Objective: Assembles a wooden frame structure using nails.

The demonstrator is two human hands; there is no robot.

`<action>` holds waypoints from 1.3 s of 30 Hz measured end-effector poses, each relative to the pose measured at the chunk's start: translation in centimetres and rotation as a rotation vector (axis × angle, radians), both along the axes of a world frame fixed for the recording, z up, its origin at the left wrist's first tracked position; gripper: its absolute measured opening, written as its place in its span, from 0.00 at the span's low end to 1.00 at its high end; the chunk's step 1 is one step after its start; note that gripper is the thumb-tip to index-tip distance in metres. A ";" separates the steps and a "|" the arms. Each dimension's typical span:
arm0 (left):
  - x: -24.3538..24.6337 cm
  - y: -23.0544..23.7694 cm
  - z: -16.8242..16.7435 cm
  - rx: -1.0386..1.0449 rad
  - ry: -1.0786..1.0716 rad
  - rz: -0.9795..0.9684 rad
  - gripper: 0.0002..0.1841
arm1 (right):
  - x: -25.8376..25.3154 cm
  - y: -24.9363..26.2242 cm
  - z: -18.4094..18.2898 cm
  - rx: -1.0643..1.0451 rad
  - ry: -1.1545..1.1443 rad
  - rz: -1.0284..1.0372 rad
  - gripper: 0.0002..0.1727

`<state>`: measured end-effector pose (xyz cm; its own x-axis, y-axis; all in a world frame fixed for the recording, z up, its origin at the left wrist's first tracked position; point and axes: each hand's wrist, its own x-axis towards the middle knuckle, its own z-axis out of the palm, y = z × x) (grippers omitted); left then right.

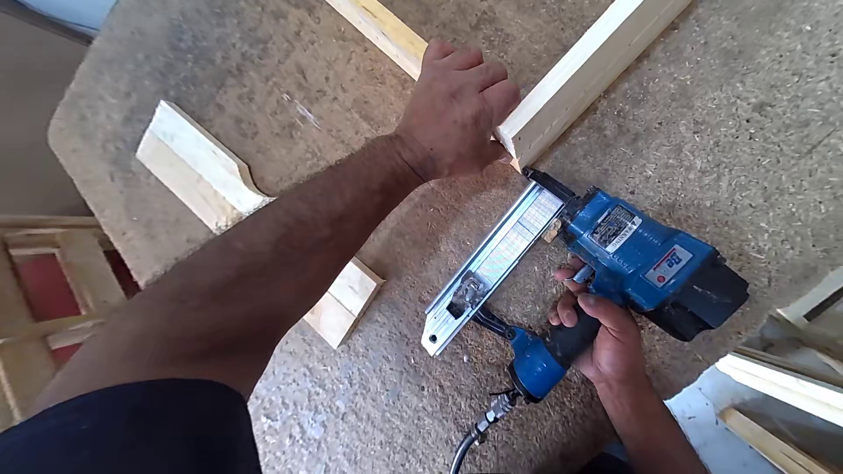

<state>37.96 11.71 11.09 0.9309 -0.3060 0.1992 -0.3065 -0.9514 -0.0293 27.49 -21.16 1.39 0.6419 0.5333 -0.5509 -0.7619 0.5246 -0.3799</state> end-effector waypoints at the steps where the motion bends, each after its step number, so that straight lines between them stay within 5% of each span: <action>1: 0.0 0.0 0.2 0.004 0.026 0.007 0.22 | 0.1 -0.1 0.0 0.017 0.007 0.000 0.23; 8: 0.5 0.2 2.3 0.027 0.275 -0.012 0.15 | 0.5 -0.3 0.0 0.058 0.027 0.007 0.23; 15: 4.0 2.9 5.0 0.165 0.635 0.112 0.18 | 0.6 -0.6 -0.3 0.108 0.013 0.038 0.26; 20: 4.2 2.2 5.5 0.207 0.687 0.191 0.06 | 0.4 -0.7 -0.3 0.130 0.030 0.022 0.23; 31: 4.1 2.5 4.9 0.162 0.650 0.201 0.04 | 0.1 -0.3 -0.2 0.120 0.065 -0.007 0.24; 39: 4.5 2.1 4.7 0.180 0.625 0.233 0.04 | 0.9 0.4 0.8 -0.093 0.087 0.050 0.18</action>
<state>42.46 13.85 15.81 0.9000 -0.0616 -0.4316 -0.1050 -0.9915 -0.0774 28.39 -20.73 2.21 0.5639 0.5070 -0.6519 -0.8181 0.4509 -0.3569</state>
